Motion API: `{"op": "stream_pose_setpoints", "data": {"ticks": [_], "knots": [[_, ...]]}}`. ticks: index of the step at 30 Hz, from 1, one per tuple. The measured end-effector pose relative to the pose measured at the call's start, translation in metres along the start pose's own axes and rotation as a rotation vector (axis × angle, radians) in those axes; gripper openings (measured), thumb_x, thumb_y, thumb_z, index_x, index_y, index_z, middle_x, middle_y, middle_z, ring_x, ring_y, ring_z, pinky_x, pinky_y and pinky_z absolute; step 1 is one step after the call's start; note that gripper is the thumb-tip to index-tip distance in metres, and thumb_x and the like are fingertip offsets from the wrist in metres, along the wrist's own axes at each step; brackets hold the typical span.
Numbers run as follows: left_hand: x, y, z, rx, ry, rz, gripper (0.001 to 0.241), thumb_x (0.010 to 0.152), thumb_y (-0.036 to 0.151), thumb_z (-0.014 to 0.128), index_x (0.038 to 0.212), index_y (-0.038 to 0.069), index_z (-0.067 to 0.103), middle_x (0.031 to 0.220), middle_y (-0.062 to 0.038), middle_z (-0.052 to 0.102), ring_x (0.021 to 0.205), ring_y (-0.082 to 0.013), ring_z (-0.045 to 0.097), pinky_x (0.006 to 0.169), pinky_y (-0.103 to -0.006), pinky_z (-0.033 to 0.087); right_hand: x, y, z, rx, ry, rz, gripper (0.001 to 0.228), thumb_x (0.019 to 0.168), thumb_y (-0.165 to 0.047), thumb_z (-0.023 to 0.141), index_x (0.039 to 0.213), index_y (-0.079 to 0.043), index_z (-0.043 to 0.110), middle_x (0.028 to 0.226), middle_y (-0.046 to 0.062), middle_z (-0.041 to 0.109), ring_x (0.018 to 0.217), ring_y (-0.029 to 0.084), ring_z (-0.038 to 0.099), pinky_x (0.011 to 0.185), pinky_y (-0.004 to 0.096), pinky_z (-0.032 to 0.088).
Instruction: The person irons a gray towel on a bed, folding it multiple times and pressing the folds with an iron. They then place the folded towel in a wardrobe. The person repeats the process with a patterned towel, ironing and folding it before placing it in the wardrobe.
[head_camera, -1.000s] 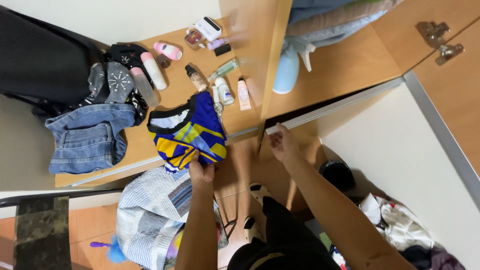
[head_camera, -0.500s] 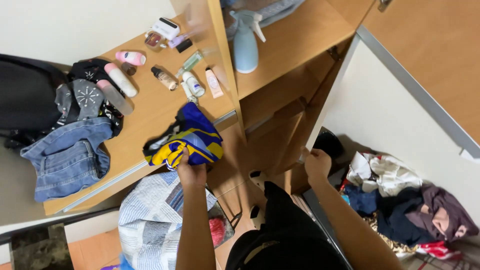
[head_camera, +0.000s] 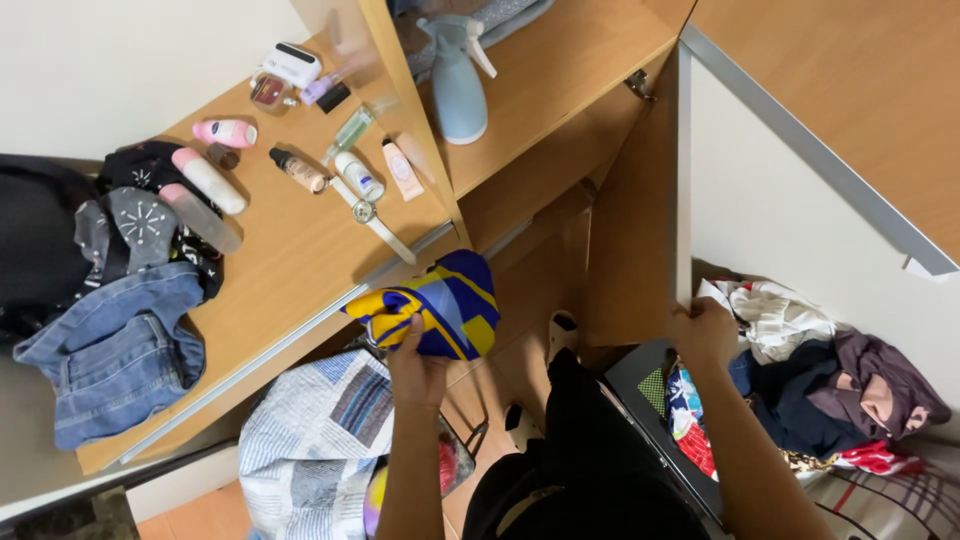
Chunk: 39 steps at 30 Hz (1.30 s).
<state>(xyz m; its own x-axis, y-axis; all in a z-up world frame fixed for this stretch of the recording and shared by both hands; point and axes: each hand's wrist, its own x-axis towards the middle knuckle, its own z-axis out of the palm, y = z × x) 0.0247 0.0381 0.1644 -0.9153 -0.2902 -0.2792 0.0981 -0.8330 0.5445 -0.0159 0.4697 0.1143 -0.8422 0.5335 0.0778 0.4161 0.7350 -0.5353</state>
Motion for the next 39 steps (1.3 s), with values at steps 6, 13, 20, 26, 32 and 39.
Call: {"op": "stream_pose_setpoints", "data": {"ticks": [6,13,20,26,32,39], "knots": [[0.018,-0.036,0.02,0.027,0.101,-0.16,0.04,0.096,0.011,0.066,0.134,0.007,0.055,0.128,-0.01,0.067,0.114,-0.0269,0.069,0.095,-0.0455,0.061,0.011,0.019,-0.023,-0.07,-0.016,0.027,0.031,0.084,-0.029,0.075,0.104,-0.005,0.079,0.09,0.02,0.076,0.085,0.039,0.074,0.08,0.05,0.058],[0.037,-0.083,0.046,0.079,0.042,-0.217,0.042,0.093,0.008,0.068,0.134,0.007,0.055,0.128,-0.01,0.067,0.115,-0.0273,0.068,0.096,-0.0458,0.06,-0.033,-0.041,0.013,0.023,-0.031,-0.414,0.027,0.083,-0.022,0.075,0.107,-0.011,0.075,0.111,0.016,0.073,0.107,0.036,0.069,0.1,0.051,0.053],[0.031,-0.136,0.06,0.156,0.174,-0.372,0.049,0.088,0.007,0.07,0.134,0.007,0.053,0.127,-0.01,0.067,0.117,-0.0296,0.066,0.094,-0.0485,0.058,-0.018,-0.142,0.075,1.377,-1.045,0.928,0.062,0.087,-0.036,0.068,0.137,-0.001,0.057,0.119,0.016,0.075,0.102,0.027,0.075,0.088,0.041,0.062],[0.067,-0.202,-0.029,-0.28,0.215,-0.419,0.057,0.096,0.032,0.065,0.143,0.003,0.05,0.136,-0.014,0.062,0.124,-0.0304,0.06,0.104,-0.0457,0.052,0.045,-0.081,0.149,1.262,-1.0,0.708,0.045,0.084,-0.007,0.074,0.127,0.005,0.065,0.112,0.019,0.074,0.091,0.03,0.074,0.083,0.043,0.06],[0.125,-0.229,0.003,-0.388,0.552,-0.51,0.094,0.077,0.074,0.054,0.141,0.006,0.05,0.139,-0.018,0.06,0.125,-0.0366,0.058,0.102,-0.0531,0.048,0.088,-0.05,0.178,1.277,-1.01,0.615,0.05,0.078,0.001,0.075,0.128,0.002,0.067,0.115,0.018,0.074,0.097,0.028,0.072,0.087,0.042,0.059],[0.251,-0.286,-0.098,-0.041,0.148,-0.53,0.083,0.095,0.051,0.069,0.148,-0.009,0.047,0.133,-0.027,0.064,0.116,-0.0389,0.064,0.095,-0.0496,0.054,0.189,-0.046,0.26,1.123,-1.095,0.491,0.063,0.07,0.0,0.077,0.132,-0.006,0.066,0.119,0.012,0.075,0.105,0.027,0.07,0.097,0.042,0.053]]}}
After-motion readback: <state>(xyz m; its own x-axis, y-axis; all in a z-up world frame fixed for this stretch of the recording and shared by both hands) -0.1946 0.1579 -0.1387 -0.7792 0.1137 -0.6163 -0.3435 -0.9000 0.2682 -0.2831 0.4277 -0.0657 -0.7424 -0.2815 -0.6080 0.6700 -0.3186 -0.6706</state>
